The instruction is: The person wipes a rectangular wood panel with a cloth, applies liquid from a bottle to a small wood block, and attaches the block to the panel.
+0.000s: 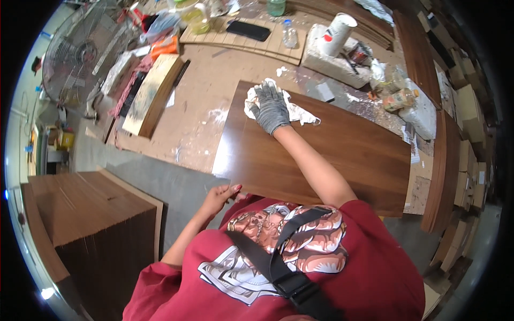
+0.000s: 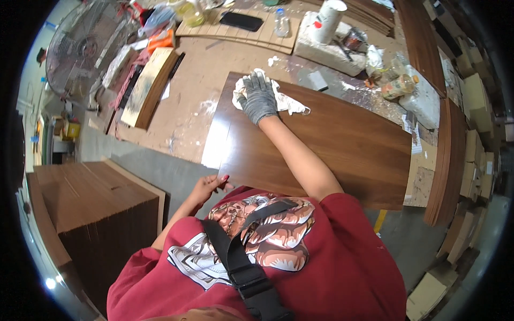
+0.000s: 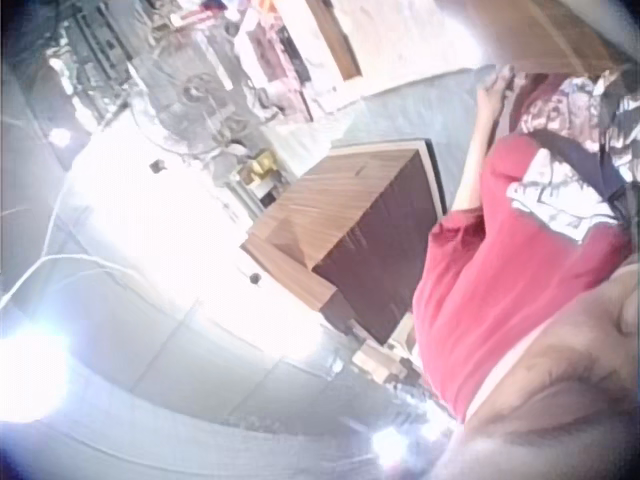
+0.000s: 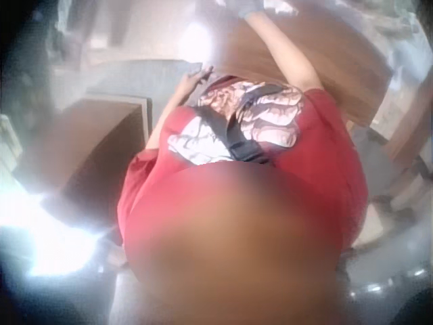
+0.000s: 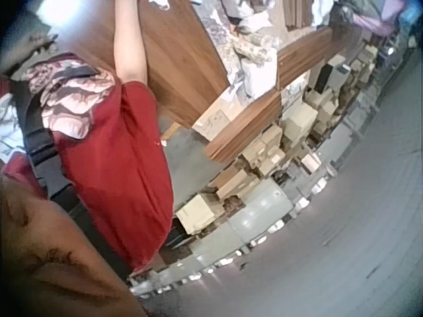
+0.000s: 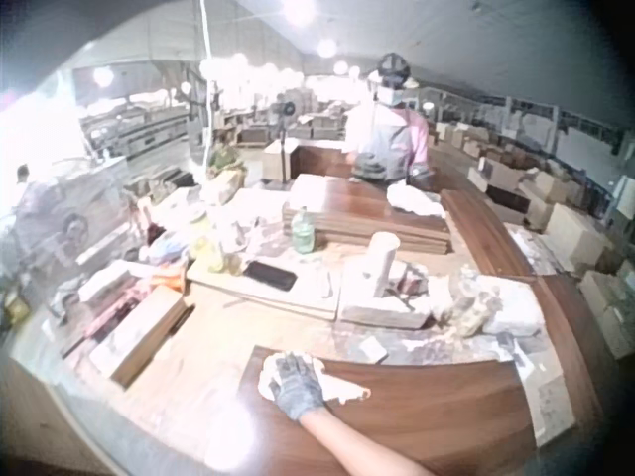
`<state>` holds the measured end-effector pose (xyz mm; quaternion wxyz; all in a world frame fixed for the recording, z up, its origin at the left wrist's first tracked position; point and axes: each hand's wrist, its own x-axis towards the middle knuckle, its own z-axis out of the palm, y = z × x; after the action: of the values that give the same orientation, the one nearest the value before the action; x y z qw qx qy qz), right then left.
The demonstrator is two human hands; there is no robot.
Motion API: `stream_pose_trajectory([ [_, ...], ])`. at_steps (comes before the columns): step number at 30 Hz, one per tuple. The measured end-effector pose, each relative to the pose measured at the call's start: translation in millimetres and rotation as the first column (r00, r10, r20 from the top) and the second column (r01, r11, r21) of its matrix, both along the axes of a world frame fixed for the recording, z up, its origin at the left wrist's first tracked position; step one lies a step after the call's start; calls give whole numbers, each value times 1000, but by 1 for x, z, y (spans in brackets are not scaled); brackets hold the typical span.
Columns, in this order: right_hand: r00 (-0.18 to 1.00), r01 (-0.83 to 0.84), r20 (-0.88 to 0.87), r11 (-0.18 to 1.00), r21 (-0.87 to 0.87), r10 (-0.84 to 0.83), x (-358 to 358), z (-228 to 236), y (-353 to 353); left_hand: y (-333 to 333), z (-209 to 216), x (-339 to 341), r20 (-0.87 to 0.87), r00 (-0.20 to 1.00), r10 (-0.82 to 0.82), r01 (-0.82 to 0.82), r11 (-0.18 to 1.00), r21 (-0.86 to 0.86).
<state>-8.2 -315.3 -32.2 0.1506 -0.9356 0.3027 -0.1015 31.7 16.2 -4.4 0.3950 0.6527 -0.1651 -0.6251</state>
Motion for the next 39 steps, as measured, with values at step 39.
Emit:
stream_pose_trajectory([
  [39, 955, -258, -18, 860, 440, 295, -167, 60, 158, -119, 19, 74, 318, 943, 98, 49, 904, -424],
])
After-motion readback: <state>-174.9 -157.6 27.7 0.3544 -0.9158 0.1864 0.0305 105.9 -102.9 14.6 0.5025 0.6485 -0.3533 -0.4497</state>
